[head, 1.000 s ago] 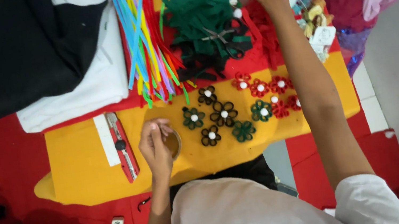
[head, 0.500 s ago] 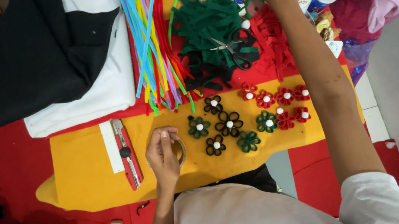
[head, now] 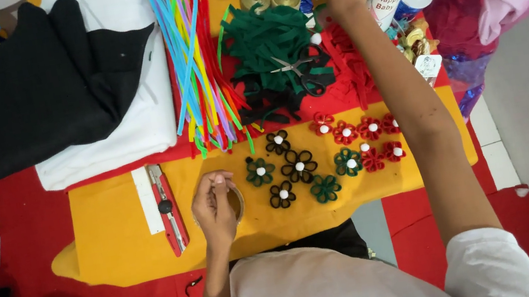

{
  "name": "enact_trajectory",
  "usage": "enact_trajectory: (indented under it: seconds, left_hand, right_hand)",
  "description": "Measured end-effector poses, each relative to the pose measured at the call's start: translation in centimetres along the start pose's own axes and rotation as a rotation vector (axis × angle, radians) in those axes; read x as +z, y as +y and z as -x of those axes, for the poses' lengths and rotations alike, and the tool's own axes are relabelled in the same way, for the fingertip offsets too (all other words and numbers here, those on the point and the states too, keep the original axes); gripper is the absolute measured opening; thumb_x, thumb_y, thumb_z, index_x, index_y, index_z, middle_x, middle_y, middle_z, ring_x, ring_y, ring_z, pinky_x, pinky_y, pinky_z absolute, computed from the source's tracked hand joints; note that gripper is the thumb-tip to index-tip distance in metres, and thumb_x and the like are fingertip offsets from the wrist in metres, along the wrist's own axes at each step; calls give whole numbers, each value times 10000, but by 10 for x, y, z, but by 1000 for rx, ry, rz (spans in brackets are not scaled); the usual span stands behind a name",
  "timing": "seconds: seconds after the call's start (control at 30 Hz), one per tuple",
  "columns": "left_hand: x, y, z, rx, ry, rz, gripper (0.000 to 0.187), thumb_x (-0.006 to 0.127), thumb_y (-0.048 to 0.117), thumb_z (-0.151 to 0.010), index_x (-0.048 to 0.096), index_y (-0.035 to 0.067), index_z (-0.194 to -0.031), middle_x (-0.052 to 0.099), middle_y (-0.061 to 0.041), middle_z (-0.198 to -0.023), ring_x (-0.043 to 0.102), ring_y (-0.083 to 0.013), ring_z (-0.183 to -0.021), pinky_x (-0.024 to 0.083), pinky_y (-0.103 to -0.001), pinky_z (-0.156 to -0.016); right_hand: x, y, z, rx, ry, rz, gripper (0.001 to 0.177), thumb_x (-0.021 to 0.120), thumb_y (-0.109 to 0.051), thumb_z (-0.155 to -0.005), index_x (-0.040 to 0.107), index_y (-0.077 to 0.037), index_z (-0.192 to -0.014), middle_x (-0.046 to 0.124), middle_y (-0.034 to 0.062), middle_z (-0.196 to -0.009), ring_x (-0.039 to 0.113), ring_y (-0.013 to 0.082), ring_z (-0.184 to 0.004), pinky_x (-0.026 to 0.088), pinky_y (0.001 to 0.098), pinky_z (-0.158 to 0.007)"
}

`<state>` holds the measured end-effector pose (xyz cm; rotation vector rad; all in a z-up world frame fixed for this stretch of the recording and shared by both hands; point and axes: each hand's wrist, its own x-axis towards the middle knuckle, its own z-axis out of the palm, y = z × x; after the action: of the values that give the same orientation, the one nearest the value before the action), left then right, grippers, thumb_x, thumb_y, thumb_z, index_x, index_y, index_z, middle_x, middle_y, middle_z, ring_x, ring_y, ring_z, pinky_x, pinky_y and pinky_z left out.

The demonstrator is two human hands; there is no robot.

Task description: Assembling small decorative flowers from fabric scraps and tape.

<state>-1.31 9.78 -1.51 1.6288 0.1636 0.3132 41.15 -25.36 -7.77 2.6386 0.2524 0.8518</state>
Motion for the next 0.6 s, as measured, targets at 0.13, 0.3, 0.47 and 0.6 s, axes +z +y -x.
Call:
enact_trajectory:
  seconds: [0.13,0.3,0.47,0.6]
  left_hand:
    - [-1,4,0,10,-4,-16,191,512,79,-1038,674,-15,-998,666,-69,-868,600,-133,-772,496,-256,-746]
    - [-1,-1,1,-20,-5,9,181,533,102,-1039,674,-5,-1002,654,-57,-858,595,-130,-781,482,-245,-757]
    - [-1,1,1,-19,-7,-16,163,562,113,-1032,677,2,-1001,668,-49,-876,599,-119,-776,482,-236,-746]
    - [-2,-1,2,-22,-18,-29,149,591,126,-1021,673,2,-1005,671,-54,-861,610,-124,-765,494,-245,-736]
  right_hand:
    - [-16,2,-2,34,-22,-55,483,797,-67,-751,569,-18,-1174,595,200,-1121,589,361,-1010,622,412,-743]
    - [-140,11,0,52,314,-587,180,637,74,-823,690,6,-982,704,183,-928,653,371,-731,542,464,-631]
    - [-293,35,49,2,175,-1327,189,650,236,-941,706,103,-1063,674,149,-970,590,207,-805,502,295,-752]
    - [-378,33,123,-64,-116,-1326,120,605,40,-1075,690,64,-1156,709,188,-1067,634,227,-819,507,316,-710]
